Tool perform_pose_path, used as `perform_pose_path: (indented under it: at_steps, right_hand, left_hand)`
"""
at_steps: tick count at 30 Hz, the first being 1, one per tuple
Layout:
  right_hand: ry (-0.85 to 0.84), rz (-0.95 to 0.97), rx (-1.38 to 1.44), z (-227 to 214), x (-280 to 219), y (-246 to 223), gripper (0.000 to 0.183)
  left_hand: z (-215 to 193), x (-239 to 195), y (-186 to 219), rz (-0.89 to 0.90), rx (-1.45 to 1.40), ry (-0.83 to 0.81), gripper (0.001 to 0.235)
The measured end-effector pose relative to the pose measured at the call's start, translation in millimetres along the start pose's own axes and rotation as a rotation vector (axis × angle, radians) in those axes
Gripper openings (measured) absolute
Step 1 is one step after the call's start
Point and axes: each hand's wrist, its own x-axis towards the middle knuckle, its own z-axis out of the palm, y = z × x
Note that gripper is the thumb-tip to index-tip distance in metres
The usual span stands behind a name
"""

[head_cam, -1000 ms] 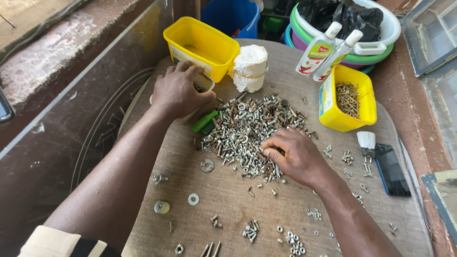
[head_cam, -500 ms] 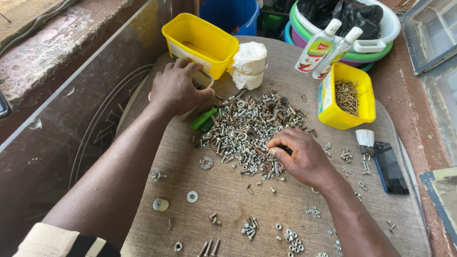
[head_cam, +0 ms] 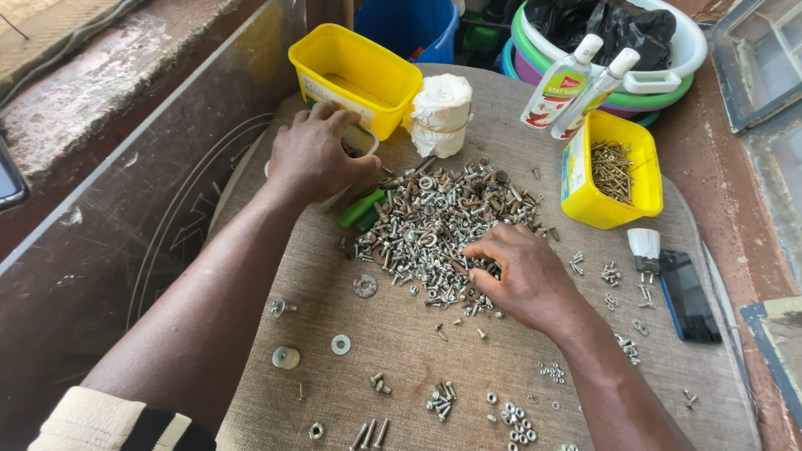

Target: The person sorts a mixed pile of metal fasteners on a table, separating screws, nuts, and washers into small piles by type and size. The hands pick items from the central pile and place them into distinct groups on the table surface.

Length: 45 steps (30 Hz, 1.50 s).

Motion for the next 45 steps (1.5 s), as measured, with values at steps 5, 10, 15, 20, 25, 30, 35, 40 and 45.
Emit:
perform_pose_path:
  at_steps: [5, 10, 15, 20, 25, 30, 35, 40, 45]
  right_hand:
    - [0.066, -0.03, -0.02, 17, 1, 15, 0.021]
    - [0.206, -0.137, -0.072, 37, -2, 30, 0.022]
    - [0.319, -0.081, -0.022, 23, -18, 5, 0.025]
    - [0.329, -0.033, 0.023, 5, -55, 21, 0.024]
    - [0.208, 0.335, 0.151, -24, -97, 52, 0.028]
    - [0.222, 0.746, 0.025, -22, -127, 129, 0.022]
    - [0.179, 0.739, 0.01, -32, -131, 149, 0.031]
    - [0.203, 0.721, 0.043, -37, -131, 154, 0.045]
    - [0.419, 0.47, 0.124, -38, -111, 118, 0.025]
  left_hand:
    - [9, 2, -3, 0.02, 0.01, 0.018, 0.084]
    - [8, 1, -4, 0.093, -0.002, 0.054, 0.079]
    - [-30, -8, 27, -0.033, 0.108, -0.158, 0.084]
    - [-30, -7, 31, -0.039, 0.142, -0.166, 0.085]
    - [-29, -6, 29, -0.064, 0.152, -0.169, 0.083]
    - [-25, -5, 27, -0.064, 0.161, -0.163, 0.085]
    - [-25, -6, 27, -0.063, 0.17, -0.159, 0.085]
    - [-31, -7, 34, -0.087, 0.176, -0.173, 0.085]
    - [-28, -7, 27, -0.03, 0.131, -0.148, 0.087]
